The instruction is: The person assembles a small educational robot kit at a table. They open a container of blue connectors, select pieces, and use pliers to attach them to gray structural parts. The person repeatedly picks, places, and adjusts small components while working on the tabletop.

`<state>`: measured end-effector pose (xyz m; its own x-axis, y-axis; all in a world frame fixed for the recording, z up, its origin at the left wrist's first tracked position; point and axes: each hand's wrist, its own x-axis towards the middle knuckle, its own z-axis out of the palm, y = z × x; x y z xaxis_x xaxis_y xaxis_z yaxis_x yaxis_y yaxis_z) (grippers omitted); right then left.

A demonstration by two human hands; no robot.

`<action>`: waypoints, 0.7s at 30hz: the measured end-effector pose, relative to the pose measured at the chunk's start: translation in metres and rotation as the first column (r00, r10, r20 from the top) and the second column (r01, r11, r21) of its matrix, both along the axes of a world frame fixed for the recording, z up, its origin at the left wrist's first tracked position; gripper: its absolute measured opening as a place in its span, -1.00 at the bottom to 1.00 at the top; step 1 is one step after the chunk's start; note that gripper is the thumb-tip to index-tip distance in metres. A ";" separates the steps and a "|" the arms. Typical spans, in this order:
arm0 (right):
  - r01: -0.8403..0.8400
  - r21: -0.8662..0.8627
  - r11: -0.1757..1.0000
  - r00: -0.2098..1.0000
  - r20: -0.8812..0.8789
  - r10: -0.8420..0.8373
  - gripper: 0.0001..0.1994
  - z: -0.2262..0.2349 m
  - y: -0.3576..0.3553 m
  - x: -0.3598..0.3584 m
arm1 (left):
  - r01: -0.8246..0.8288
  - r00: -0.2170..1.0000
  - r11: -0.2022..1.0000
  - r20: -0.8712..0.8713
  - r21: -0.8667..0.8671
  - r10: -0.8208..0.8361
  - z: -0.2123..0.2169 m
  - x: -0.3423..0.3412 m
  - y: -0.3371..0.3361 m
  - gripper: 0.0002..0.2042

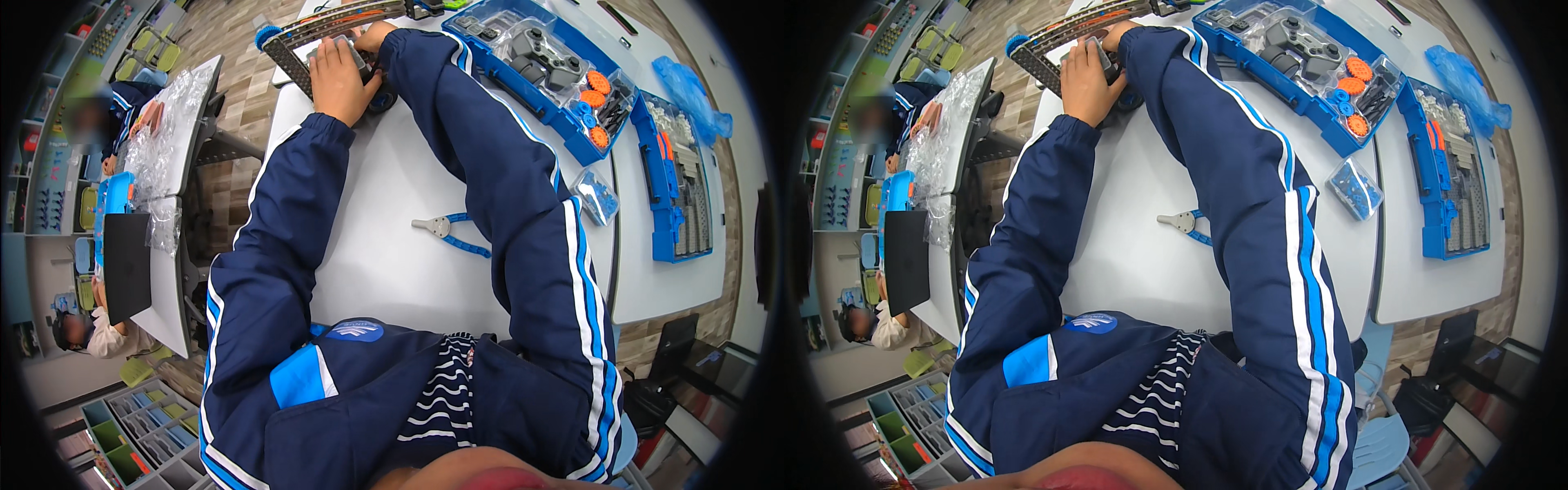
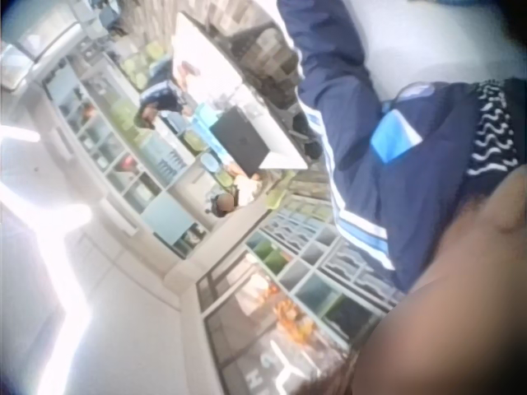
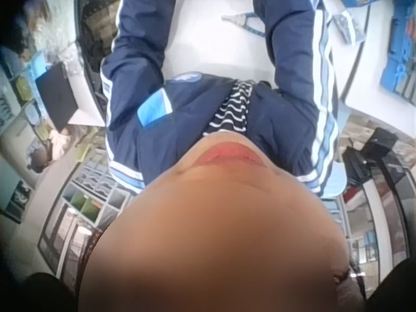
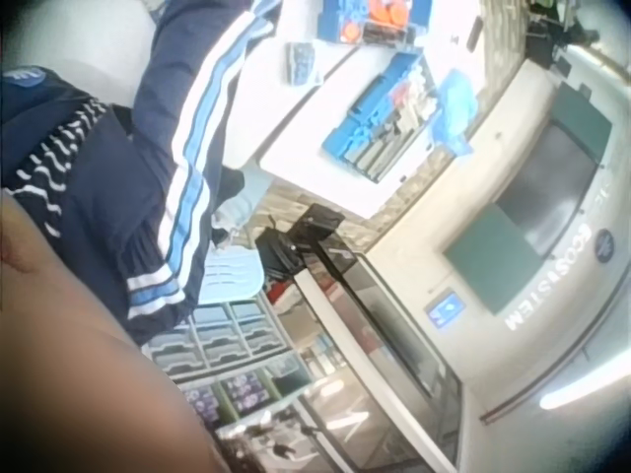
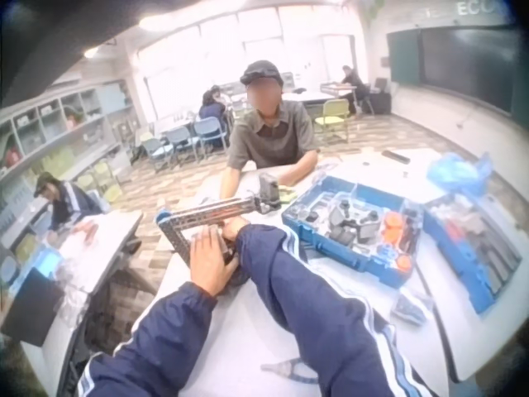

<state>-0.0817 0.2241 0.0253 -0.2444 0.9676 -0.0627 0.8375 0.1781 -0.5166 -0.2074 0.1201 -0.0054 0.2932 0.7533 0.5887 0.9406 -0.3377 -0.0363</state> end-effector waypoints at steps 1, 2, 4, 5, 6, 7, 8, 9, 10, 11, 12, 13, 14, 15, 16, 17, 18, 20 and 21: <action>0.032 -0.020 0.999 0.998 0.047 -0.031 -0.39 -0.002 -0.002 -0.002 | -0.015 1.000 1.000 -0.012 -0.003 0.015 0.000 0.001 0.000 -0.12; 0.049 -0.018 0.999 0.998 0.039 -0.049 -0.35 -0.005 -0.004 -0.002 | -0.027 0.999 1.000 -0.026 0.003 0.027 -0.001 0.001 0.001 -0.12; 0.083 -0.016 0.996 0.996 0.022 -0.083 -0.26 -0.008 -0.007 -0.002 | -0.041 0.999 0.999 -0.009 -0.026 0.041 -0.002 0.002 0.000 -0.14; 0.089 0.002 0.996 0.996 0.031 -0.089 -0.26 -0.008 -0.007 -0.003 | -0.044 0.999 0.999 -0.024 -0.022 0.043 -0.002 0.002 0.000 -0.14; 0.082 -0.002 0.997 0.995 0.054 -0.082 -0.28 -0.007 -0.006 -0.002 | -0.045 0.998 0.999 -0.034 -0.009 0.045 -0.001 0.002 0.000 -0.15; 0.048 -0.010 0.999 0.997 0.064 -0.048 -0.30 -0.006 -0.005 -0.002 | -0.036 0.999 0.999 -0.017 0.001 0.036 -0.001 0.003 -0.001 -0.16; 0.028 -0.017 0.999 0.997 0.079 -0.027 -0.32 -0.004 -0.003 0.000 | -0.027 1.000 1.000 -0.009 0.005 0.027 0.000 0.002 0.000 -0.16; 0.020 -0.016 1.000 0.995 0.095 -0.018 -0.34 -0.002 -0.002 0.000 | -0.030 1.000 1.000 -0.002 -0.001 0.030 0.000 0.002 -0.001 -0.16; 0.051 0.067 0.996 0.998 0.044 -0.054 -0.47 -0.002 -0.004 0.001 | -0.033 0.999 0.999 0.006 -0.009 0.033 0.001 0.002 -0.001 -0.16; 0.079 0.173 0.982 0.993 0.075 -0.093 -0.51 -0.001 -0.004 0.003 | -0.033 0.999 0.999 0.010 -0.005 0.033 0.001 0.001 -0.001 -0.15; 0.152 0.199 0.968 0.988 -0.047 -0.146 -0.46 -0.001 -0.007 0.004 | -0.032 0.999 0.999 0.002 -0.009 0.032 0.000 0.001 -0.001 -0.14; 0.151 0.103 0.983 0.986 -0.089 -0.142 -0.47 0.000 -0.009 0.010 | -0.034 0.999 0.999 -0.004 -0.012 0.034 0.000 0.000 -0.001 -0.14; 0.172 0.022 0.985 0.977 -0.134 -0.167 -0.52 0.000 -0.012 0.013 | -0.037 0.999 0.999 -0.010 -0.015 0.037 -0.001 -0.001 -0.001 -0.13; 0.135 -0.112 0.984 0.948 -0.273 -0.161 -0.57 0.001 -0.016 0.018 | -0.034 0.999 0.999 -0.014 -0.002 0.034 -0.003 -0.002 -0.002 -0.12; 0.176 -0.241 0.954 0.906 -0.339 -0.253 -0.61 0.002 -0.019 0.022 | -0.029 0.999 1.000 -0.018 0.012 0.030 -0.004 -0.003 -0.001 -0.11; 0.136 -0.310 0.941 0.881 -0.397 -0.258 -0.65 0.003 -0.023 0.030 | -0.023 0.999 0.999 -0.022 0.025 0.023 -0.005 -0.003 0.000 -0.10; 0.077 -0.375 0.924 0.836 -0.480 -0.264 -0.68 0.005 -0.027 0.039 | -0.020 0.999 0.999 -0.028 0.044 0.021 -0.005 -0.003 0.001 -0.08; 0.069 -0.459 0.886 0.774 -0.535 -0.338 -0.71 0.007 -0.033 0.048 | -0.017 0.999 0.998 -0.035 0.061 0.019 -0.005 -0.002 0.002 -0.06; 0.066 -0.508 0.859 0.742 -0.551 -0.383 -0.73 0.008 -0.036 0.052 | -0.010 1.000 0.998 -0.020 0.065 0.011 -0.004 -0.001 0.000 -0.06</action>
